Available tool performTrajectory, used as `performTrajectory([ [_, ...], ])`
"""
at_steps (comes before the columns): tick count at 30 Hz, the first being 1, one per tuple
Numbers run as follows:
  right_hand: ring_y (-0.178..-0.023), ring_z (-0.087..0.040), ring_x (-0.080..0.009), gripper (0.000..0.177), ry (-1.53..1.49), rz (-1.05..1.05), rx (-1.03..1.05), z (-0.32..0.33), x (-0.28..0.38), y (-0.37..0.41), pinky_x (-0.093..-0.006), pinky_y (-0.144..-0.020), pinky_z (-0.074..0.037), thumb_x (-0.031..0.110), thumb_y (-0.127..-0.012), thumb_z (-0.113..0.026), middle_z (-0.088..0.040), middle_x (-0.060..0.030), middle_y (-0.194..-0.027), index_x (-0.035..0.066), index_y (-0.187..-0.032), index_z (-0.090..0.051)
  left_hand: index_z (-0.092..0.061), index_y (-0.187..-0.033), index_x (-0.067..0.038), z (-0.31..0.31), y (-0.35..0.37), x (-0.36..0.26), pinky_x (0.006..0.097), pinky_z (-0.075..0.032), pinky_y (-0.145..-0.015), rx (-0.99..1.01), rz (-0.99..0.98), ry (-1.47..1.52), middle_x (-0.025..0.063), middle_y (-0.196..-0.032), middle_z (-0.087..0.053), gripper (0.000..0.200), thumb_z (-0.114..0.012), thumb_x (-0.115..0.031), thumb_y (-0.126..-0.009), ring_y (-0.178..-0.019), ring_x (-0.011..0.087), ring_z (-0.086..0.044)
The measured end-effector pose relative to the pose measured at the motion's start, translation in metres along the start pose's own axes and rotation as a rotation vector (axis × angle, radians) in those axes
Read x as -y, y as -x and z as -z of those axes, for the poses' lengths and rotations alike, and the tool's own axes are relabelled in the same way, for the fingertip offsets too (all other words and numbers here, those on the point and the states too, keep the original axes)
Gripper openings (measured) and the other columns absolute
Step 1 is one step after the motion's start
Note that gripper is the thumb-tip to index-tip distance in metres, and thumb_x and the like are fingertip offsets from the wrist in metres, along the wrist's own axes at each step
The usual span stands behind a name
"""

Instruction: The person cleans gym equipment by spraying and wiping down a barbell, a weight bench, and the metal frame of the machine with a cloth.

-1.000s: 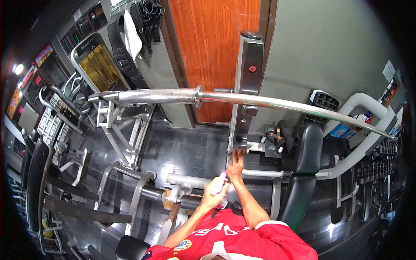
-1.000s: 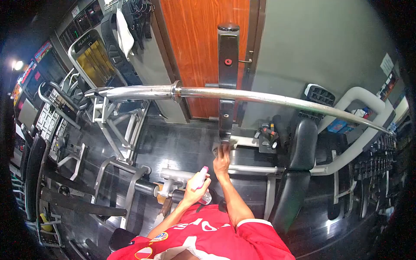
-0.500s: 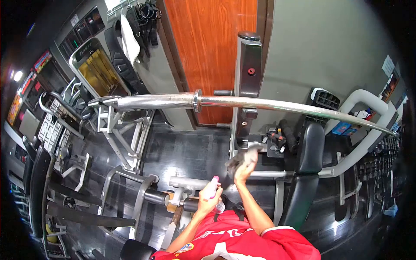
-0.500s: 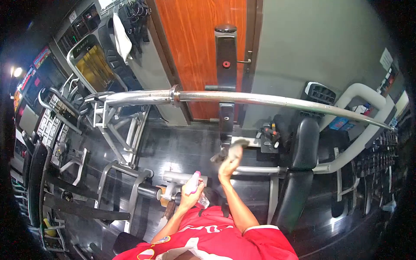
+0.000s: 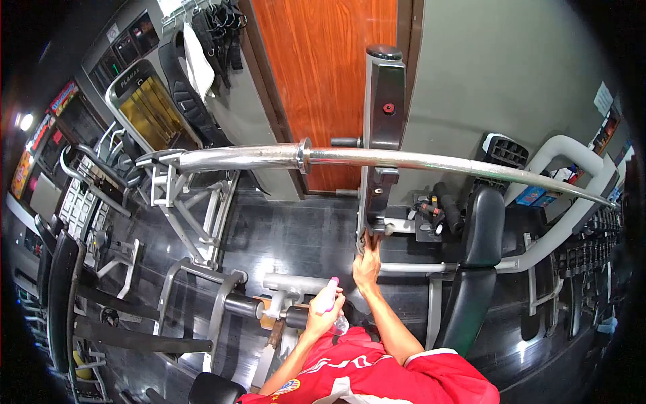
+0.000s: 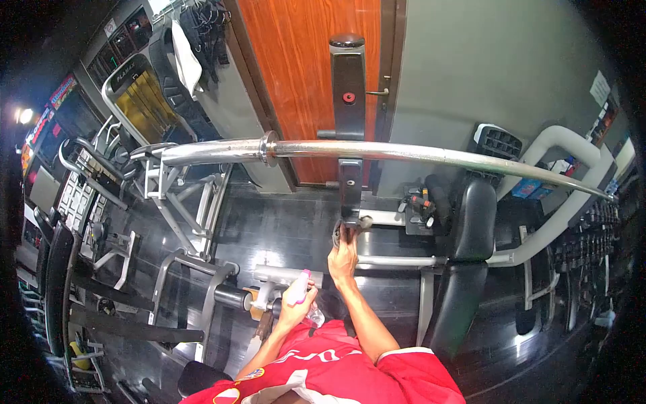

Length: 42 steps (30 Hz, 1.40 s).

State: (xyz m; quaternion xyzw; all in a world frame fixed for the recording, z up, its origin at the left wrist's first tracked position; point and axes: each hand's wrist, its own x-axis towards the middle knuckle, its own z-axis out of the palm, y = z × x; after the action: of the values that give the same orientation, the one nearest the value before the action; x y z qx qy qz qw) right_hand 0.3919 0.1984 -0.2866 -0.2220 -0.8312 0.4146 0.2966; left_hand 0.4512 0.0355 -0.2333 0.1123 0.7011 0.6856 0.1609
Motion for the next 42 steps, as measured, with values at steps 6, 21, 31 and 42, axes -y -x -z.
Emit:
performTrajectory([
  [6, -0.116, -0.052, -0.0374, 0.049, 0.086, 0.172, 0.027, 0.005, 0.011, -0.004, -0.0425, -0.096, -0.043, 0.004, -0.082, -0.049, -0.053, -0.0265, -0.124, 0.006, -0.131, -0.047, -0.059, -0.108, -0.003, 0.003, 0.005, 0.008, 0.0222, -0.045, -0.049, 0.021, 0.047, 0.036, -0.0002, -0.078, -0.062, 0.023, -0.065, -0.007, -0.086, -0.055, 0.0055, -0.058],
  [21, -0.112, -0.054, -0.0192, 0.044, -0.614, -0.261, 0.031, 0.070, 0.026, -0.022, -0.0283, -0.096, -0.039, -0.004, -0.088, -0.043, -0.055, -0.0130, -0.123, 0.001, -0.131, -0.045, -0.058, -0.106, 0.000, 0.010, 0.014, -0.006, 0.0222, -0.047, -0.051, -0.014, -0.066, 0.031, 0.0027, -0.078, -0.062, 0.020, -0.064, -0.006, -0.087, -0.057, 0.0068, -0.059],
  [31, -0.103, -0.059, -0.0181, 0.025, -1.390, -0.624, -0.179, 0.082, 0.027, 0.000, -0.0348, -0.090, -0.048, 0.016, -0.098, -0.039, -0.060, -0.0074, -0.112, 0.010, -0.118, -0.054, -0.055, -0.108, 0.002, 0.009, 0.015, -0.014, 0.0219, -0.047, -0.051, -0.056, -0.052, 0.135, 0.0037, -0.076, -0.061, 0.021, -0.062, -0.002, -0.088, -0.058, 0.0074, -0.059],
  [42, -0.097, -0.064, -0.0222, 0.031, -1.690, -0.991, 0.109, 0.063, 0.020, -0.028, -0.0411, -0.079, -0.051, 0.027, -0.099, -0.034, -0.066, -0.0046, -0.108, 0.010, -0.114, -0.056, -0.055, -0.107, 0.002, 0.014, 0.016, -0.017, 0.0221, -0.048, -0.053, -0.053, -0.060, 0.101, 0.0048, -0.078, -0.062, 0.021, -0.062, -0.003, -0.088, -0.058, 0.0086, -0.060],
])
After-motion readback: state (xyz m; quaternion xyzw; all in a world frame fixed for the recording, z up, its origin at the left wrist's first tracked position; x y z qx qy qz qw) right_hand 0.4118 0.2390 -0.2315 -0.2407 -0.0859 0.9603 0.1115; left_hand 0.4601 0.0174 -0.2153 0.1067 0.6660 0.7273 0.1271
